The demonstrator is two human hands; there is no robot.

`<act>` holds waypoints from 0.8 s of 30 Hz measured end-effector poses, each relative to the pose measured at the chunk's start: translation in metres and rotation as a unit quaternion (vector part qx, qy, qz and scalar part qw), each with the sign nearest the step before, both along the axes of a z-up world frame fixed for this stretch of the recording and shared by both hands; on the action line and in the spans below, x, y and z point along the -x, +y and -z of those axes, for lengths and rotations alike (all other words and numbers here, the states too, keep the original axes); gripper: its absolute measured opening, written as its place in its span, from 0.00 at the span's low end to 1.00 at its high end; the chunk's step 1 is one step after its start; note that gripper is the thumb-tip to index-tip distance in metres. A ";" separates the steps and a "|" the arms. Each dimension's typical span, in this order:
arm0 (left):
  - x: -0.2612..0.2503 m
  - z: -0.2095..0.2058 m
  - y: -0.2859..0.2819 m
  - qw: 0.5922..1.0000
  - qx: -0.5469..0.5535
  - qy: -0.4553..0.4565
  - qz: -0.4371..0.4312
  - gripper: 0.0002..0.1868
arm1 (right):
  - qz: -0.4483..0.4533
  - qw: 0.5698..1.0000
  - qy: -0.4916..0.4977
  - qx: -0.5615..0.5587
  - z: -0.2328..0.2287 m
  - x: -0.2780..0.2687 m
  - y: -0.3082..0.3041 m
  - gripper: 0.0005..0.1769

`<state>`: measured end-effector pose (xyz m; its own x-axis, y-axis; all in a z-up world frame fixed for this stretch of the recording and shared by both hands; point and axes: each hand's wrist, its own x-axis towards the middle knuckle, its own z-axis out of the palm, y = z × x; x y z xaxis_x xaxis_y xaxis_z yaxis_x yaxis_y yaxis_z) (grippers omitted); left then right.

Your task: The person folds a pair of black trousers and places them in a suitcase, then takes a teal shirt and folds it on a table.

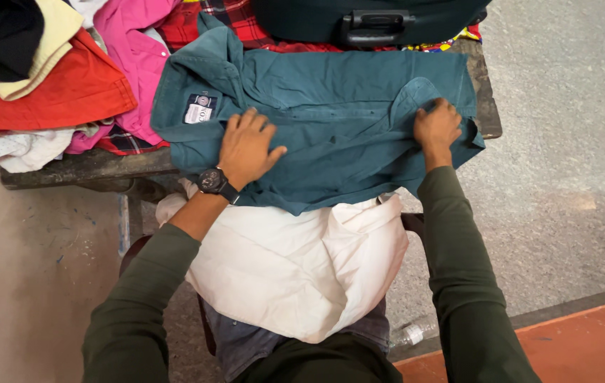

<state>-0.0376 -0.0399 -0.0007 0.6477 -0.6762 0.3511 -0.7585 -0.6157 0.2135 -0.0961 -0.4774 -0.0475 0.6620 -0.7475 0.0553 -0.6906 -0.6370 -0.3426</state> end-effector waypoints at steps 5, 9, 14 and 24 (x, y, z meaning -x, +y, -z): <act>-0.002 0.014 0.004 1.000 -0.022 0.015 -0.011 0.29 | -0.003 0.999 -0.011 0.049 0.008 -0.001 -0.004 0.30; -0.004 0.015 0.006 0.998 -0.052 0.033 -0.001 0.32 | 0.018 1.000 0.006 0.025 0.001 0.000 0.001 0.26; -0.008 0.016 0.006 0.995 -0.067 0.069 -0.004 0.34 | 0.010 1.000 -0.017 0.025 -0.002 0.002 0.004 0.29; -0.011 0.020 0.007 0.994 -0.069 0.081 -0.002 0.34 | 0.066 0.994 0.053 0.065 -0.022 0.001 0.009 0.30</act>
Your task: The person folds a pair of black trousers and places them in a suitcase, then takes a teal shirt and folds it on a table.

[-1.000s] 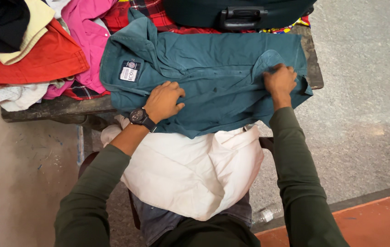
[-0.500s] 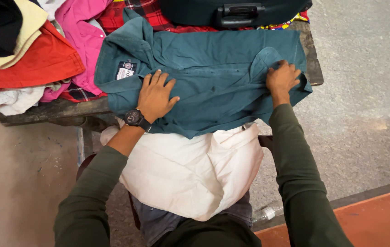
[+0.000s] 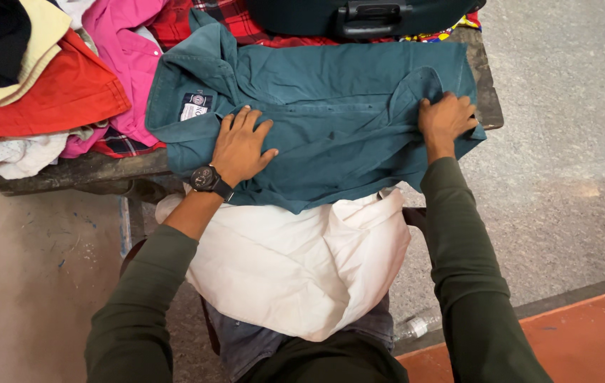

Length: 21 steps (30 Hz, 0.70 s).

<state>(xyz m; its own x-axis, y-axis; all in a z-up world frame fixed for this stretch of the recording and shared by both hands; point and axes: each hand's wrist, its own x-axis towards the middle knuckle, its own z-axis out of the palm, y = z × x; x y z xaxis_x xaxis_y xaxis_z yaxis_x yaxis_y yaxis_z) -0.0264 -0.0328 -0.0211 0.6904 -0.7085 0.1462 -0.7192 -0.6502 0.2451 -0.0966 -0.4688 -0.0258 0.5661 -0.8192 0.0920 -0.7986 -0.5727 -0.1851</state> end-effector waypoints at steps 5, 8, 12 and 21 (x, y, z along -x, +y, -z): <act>0.000 0.001 0.001 1.000 0.002 -0.011 0.000 0.35 | -0.126 0.959 -0.204 0.152 -0.006 -0.002 0.006 0.19; 0.000 0.001 0.000 1.000 0.003 -0.020 0.006 0.34 | -0.180 0.936 -0.287 0.099 -0.016 -0.011 0.013 0.21; 0.001 0.000 0.003 1.000 0.013 -0.021 0.004 0.34 | -0.319 0.900 -0.284 -0.086 -0.029 -0.024 0.060 0.27; -0.007 -0.010 0.014 0.998 0.056 -0.005 0.034 0.31 | -0.636 0.496 0.074 -0.586 -0.044 0.048 0.278 0.18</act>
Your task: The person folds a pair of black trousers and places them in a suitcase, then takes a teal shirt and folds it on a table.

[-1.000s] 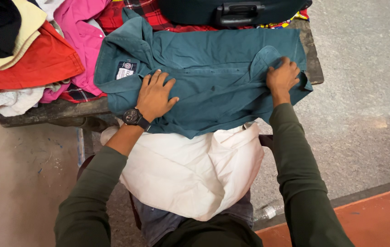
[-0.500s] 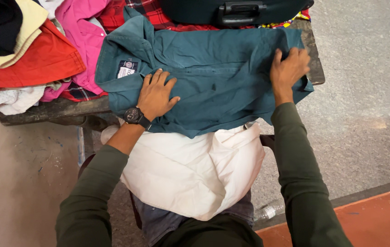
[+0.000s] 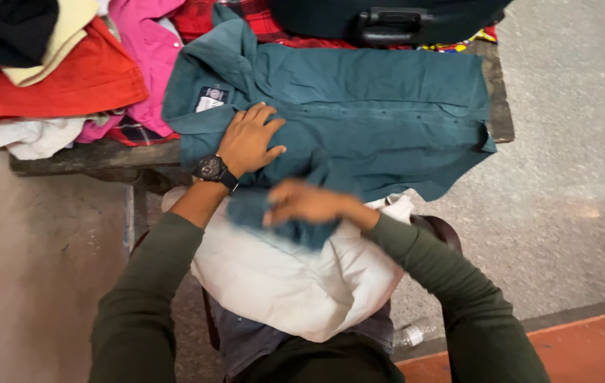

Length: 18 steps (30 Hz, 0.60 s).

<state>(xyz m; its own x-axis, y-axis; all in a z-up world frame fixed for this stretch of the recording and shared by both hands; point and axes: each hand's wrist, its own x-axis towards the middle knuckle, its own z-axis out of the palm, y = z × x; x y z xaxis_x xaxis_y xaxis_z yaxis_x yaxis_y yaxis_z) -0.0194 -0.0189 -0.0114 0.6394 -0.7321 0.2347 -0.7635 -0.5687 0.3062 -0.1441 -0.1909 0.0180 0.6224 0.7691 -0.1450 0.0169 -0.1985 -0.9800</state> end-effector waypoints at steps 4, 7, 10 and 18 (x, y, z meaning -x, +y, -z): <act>-0.004 0.001 0.005 1.000 0.010 0.004 0.010 0.29 | -0.143 0.966 0.174 -0.127 -0.027 0.059 0.041 0.22; -0.008 0.007 0.007 0.999 0.028 0.008 0.015 0.27 | -0.139 0.955 0.202 -0.170 -0.053 0.061 0.031 0.19; -0.013 0.012 0.008 0.999 0.050 0.011 0.013 0.23 | 0.137 0.924 -0.355 0.031 -0.053 0.033 0.023 0.21; -0.016 0.017 0.008 0.997 0.063 0.040 0.003 0.20 | 0.191 0.923 -0.010 0.335 0.015 0.002 0.019 0.13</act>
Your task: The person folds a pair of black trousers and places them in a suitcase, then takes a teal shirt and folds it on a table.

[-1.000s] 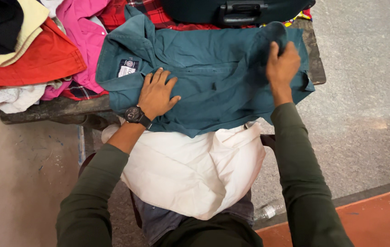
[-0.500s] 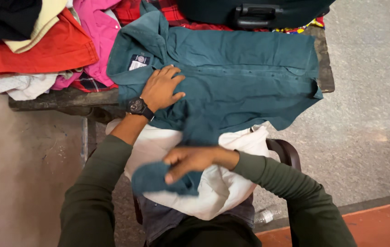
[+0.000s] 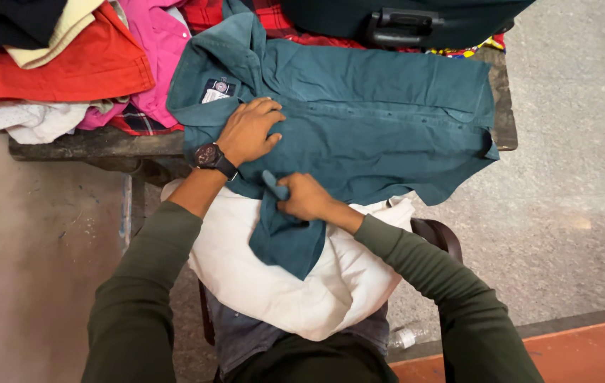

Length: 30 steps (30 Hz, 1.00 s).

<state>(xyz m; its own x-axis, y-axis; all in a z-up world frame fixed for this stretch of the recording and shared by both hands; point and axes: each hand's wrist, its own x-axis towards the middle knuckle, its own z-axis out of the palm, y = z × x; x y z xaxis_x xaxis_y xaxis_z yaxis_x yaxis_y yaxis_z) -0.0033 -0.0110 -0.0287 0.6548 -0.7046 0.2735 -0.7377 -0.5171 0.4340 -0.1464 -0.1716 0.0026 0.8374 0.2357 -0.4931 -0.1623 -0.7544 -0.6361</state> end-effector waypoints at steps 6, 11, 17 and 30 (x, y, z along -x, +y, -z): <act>-0.004 -0.001 0.004 1.000 0.003 0.014 0.011 0.18 | -0.192 0.932 -0.307 -0.024 -0.034 0.059 0.032 0.13; -0.003 0.001 0.003 1.000 0.018 0.012 0.005 0.17 | -0.274 0.894 -0.304 -0.184 -0.081 0.124 0.058 0.22; -0.002 -0.003 0.002 1.000 0.012 -0.005 -0.002 0.13 | -0.378 0.886 -0.132 -0.234 -0.098 0.114 0.047 0.18; -0.008 -0.023 0.012 0.970 -0.011 -0.164 -0.181 0.29 | 0.096 0.902 -0.334 0.254 0.011 -0.089 -0.196 0.41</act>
